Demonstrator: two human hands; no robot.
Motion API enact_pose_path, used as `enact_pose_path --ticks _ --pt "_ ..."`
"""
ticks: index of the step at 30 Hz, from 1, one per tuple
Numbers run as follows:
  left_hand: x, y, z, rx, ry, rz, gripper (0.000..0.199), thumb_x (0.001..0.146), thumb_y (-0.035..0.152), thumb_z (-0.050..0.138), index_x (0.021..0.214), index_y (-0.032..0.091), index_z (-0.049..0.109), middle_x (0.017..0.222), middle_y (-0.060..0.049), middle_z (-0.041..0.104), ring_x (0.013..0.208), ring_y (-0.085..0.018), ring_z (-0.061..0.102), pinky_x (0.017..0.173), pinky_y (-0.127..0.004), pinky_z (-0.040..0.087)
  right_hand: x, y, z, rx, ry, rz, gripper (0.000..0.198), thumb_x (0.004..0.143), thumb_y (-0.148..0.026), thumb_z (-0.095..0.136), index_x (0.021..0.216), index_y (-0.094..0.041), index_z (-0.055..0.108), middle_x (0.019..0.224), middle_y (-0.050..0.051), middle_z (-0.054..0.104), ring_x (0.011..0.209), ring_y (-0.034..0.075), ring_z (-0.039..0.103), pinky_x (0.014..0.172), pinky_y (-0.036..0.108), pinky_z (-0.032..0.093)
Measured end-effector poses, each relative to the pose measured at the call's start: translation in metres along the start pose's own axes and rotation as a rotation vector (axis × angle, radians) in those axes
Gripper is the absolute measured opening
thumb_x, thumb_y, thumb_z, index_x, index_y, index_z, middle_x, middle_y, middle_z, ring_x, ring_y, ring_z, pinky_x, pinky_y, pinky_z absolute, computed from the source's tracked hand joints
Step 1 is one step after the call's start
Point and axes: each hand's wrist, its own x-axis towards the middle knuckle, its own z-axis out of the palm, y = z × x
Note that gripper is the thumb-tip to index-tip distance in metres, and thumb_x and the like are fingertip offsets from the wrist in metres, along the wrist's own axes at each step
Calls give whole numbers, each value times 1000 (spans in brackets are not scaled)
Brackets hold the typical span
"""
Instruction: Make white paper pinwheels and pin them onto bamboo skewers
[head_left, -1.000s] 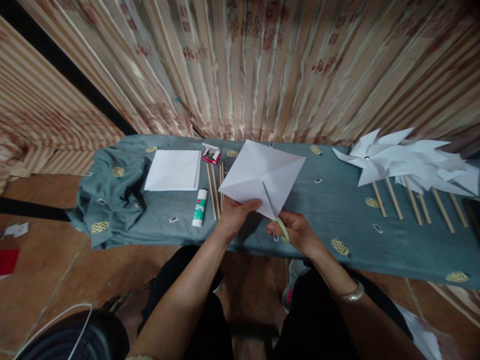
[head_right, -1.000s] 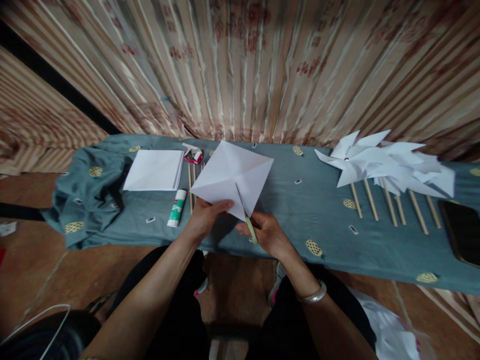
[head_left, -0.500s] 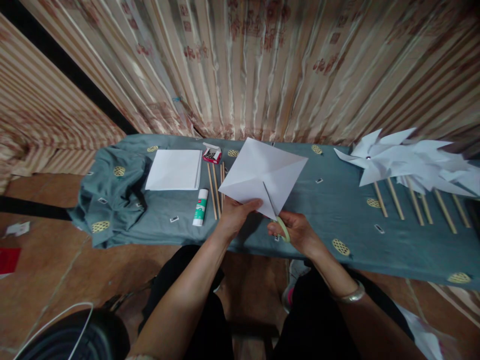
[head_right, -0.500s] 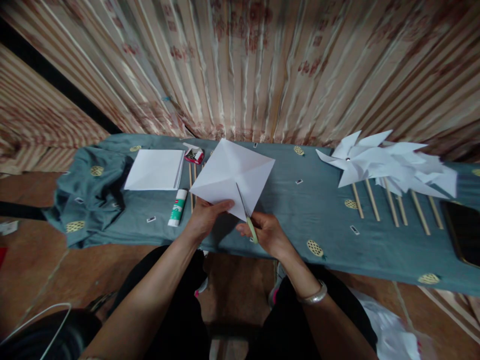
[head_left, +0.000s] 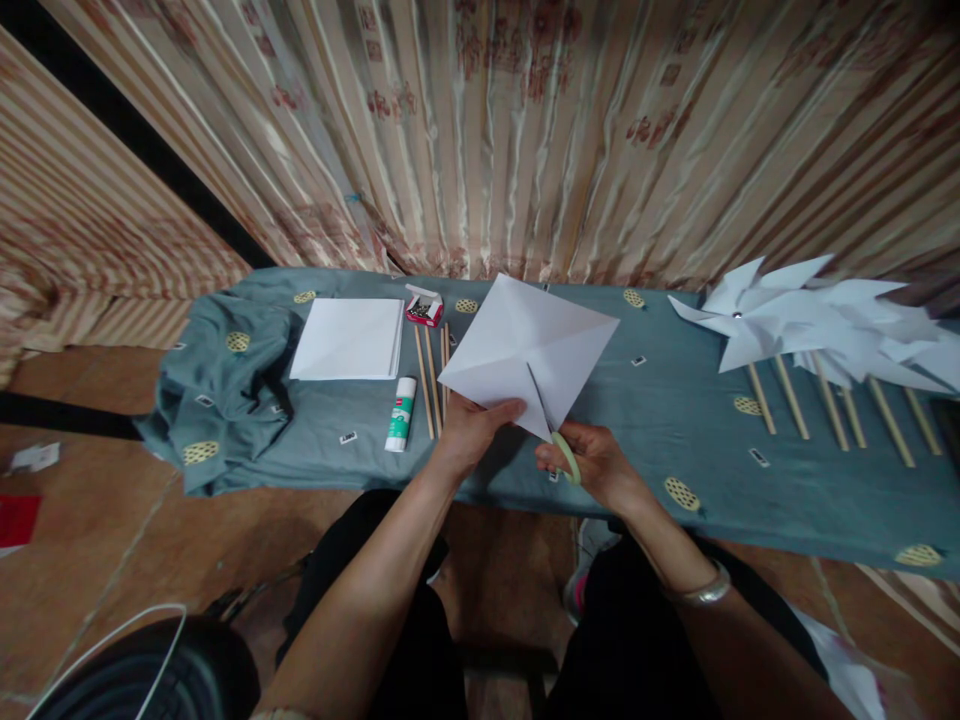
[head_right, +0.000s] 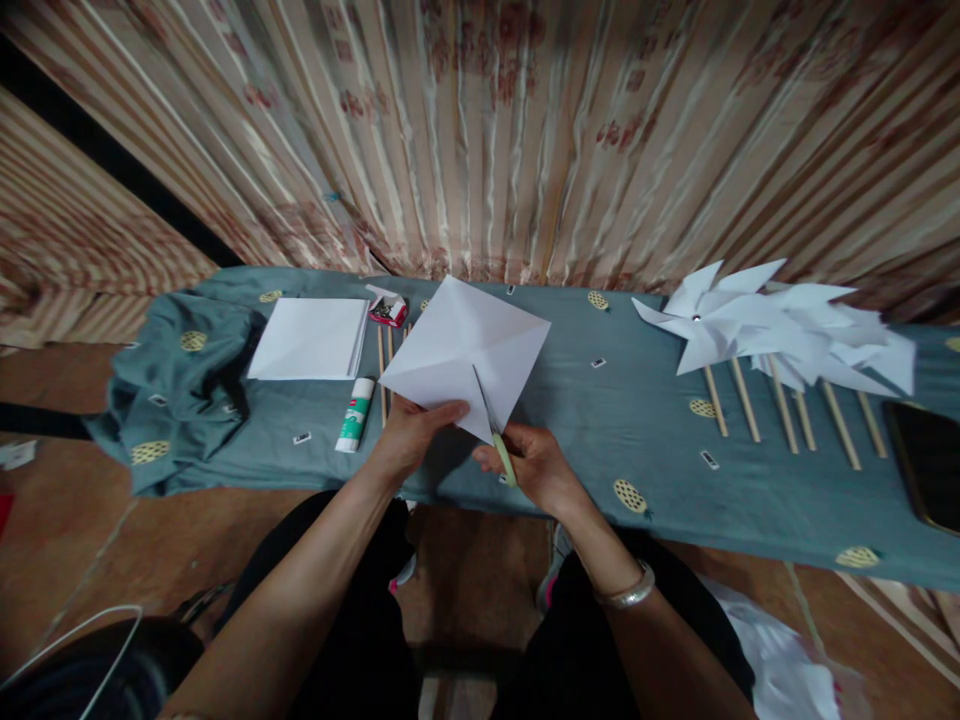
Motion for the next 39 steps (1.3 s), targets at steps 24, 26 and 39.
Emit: enact_pose_path --ticks 24,26,39 --pt "0 0 0 4 11 -18 37 50 20 83 82 16 66 72 1 67 64 -14 58 61 -27 48 -2 2 -1 2 -69 7 50 57 -62 79 75 -16 70 64 4 68 57 13 55 51 24 42" --pt "2 2 -3 -16 19 -11 36 50 20 83 81 16 66 74 1 68 65 -14 59 64 -27 49 -5 -1 -4 -26 -106 7 53 61 -62 77 86 -16 72 70 5 70 61 14 58 54 25 44" --pt "6 12 -15 25 46 13 34 49 16 80 81 15 68 79 -1 70 72 -15 62 73 -29 50 -19 -2 -84 -76 147 -189 55 74 -66 67 101 -18 71 81 6 71 68 18 59 68 31 48"
